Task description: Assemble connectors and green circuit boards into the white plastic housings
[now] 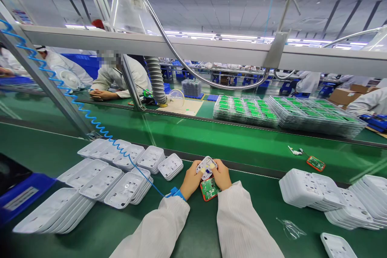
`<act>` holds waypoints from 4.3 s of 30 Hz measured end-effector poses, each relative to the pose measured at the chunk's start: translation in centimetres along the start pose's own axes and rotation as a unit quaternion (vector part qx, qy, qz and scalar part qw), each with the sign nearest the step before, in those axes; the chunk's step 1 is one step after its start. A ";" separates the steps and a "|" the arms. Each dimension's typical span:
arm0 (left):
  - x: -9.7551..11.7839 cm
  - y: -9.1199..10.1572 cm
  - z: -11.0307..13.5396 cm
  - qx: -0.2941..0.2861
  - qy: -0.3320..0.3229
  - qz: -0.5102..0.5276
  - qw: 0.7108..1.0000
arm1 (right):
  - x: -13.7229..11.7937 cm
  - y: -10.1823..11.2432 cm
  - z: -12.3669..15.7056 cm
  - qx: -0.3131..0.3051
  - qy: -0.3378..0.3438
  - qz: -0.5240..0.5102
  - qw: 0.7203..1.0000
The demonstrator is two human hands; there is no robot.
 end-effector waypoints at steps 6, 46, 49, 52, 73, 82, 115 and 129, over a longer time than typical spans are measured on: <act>0.3 0.1 0.1 -0.003 0.006 0.000 1.000 | -0.1 0.0 0.0 0.000 -0.004 0.001 1.000; 0.1 0.0 0.1 -0.004 -0.001 -0.003 1.000 | -0.3 0.1 0.1 0.003 -0.009 0.007 1.000; 0.0 0.0 0.0 -0.004 -0.003 0.000 1.000 | -0.4 0.2 0.1 0.003 -0.009 0.006 1.000; 0.0 0.0 0.0 -0.005 -0.005 0.002 1.000 | -0.5 0.2 0.2 0.003 -0.010 0.001 1.000; -0.9 -0.7 -0.2 0.005 0.001 0.066 0.998 | 5.5 0.4 -0.8 -0.026 -0.100 -0.200 0.974; -1.0 -0.5 -0.1 0.005 -0.010 0.012 1.000 | 4.1 0.9 -0.7 -0.004 -0.073 -0.121 0.990; -1.0 -0.6 -0.2 0.001 -0.011 0.000 1.000 | 3.9 1.0 -0.8 -0.004 -0.063 -0.095 0.993; -1.0 -0.6 -0.2 0.000 -0.007 0.006 1.000 | 3.0 1.2 -0.5 0.001 -0.059 -0.095 0.994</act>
Point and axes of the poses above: each hand's wrist, its own z-axis away from the middle knuckle, its own y-axis out of the back of the hand, x = y × z, the point moved 10 cm from there along -z, towards the middle knuckle, and after that the axes turned 6 degrees about -x, right-handed, at the moved point
